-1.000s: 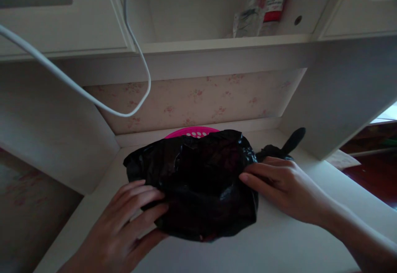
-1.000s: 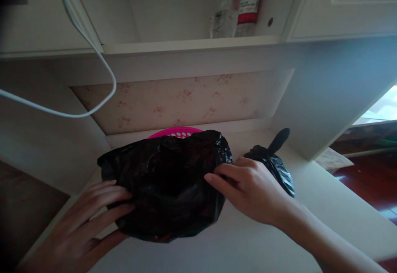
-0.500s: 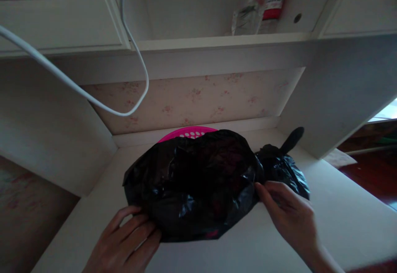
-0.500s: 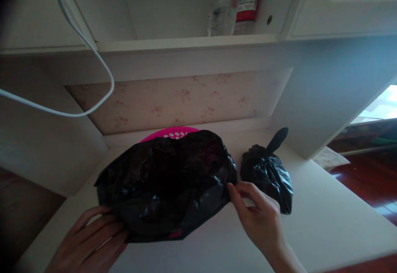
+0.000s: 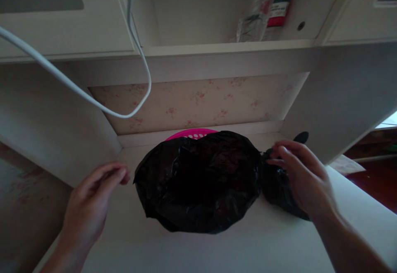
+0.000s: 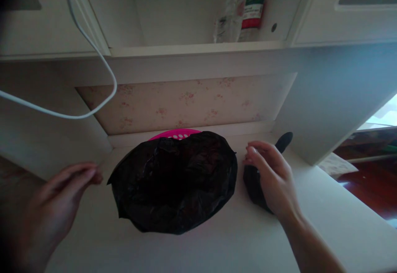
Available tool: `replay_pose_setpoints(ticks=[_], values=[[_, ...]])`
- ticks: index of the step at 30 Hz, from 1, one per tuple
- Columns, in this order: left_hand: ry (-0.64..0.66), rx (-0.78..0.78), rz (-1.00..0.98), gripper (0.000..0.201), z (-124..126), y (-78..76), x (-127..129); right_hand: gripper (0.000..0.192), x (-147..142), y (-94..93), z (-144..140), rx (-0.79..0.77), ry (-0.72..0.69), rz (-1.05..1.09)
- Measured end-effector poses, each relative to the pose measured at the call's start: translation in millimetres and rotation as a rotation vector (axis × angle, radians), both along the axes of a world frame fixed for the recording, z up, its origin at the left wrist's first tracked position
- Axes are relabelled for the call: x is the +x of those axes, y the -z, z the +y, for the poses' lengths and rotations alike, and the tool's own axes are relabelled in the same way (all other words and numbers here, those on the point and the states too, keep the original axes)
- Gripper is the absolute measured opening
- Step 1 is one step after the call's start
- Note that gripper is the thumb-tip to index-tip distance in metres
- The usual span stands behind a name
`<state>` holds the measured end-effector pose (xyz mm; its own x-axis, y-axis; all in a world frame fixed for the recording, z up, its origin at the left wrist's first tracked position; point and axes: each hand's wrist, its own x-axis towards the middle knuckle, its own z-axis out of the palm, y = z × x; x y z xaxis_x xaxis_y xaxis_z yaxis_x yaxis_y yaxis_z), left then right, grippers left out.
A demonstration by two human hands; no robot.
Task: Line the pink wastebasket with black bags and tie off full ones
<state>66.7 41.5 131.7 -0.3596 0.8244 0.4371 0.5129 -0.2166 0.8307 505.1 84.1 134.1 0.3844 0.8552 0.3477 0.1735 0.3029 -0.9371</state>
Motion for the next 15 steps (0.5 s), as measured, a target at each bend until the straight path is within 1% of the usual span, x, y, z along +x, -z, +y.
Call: replay_pose_setpoints(ticks=[1,2,3,4,6,8,10,13,15], values=[[0.001,-0.038,-0.101,0.029,16.0,-8.7,5.1,0.038,-3.1,-10.3,11.8,-0.017,-0.035,-0.061],[0.008,-0.067,-0.117,0.039,32.3,-16.1,11.4,0.044,-7.3,-19.1,24.1,-0.054,-0.072,-0.136],[0.028,-0.104,-0.077,0.047,47.6,-21.6,18.0,0.049,-12.0,-25.8,36.3,-0.121,-0.126,-0.210],[0.066,-0.178,-0.024,0.053,61.0,-25.1,24.0,0.051,-16.6,-30.3,47.6,-0.189,-0.181,-0.279],[0.138,-0.289,0.140,0.056,79.6,-26.8,31.4,0.045,-23.3,-32.8,66.0,-0.287,-0.260,-0.405],[0.173,-0.331,0.282,0.049,87.8,-24.2,32.0,0.033,-25.3,-29.7,77.5,-0.296,-0.233,-0.480],[0.160,-0.317,0.331,0.044,89.4,-21.7,28.4,0.031,-24.3,-25.5,83.2,-0.252,-0.142,-0.482],[0.116,-0.273,0.204,0.045,90.8,-21.5,25.4,0.042,-23.6,-21.7,89.2,-0.193,-0.072,-0.369],[0.084,-0.231,0.036,0.043,96.0,-21.0,28.4,0.045,-26.2,-19.8,96.7,-0.170,-0.061,-0.282]])
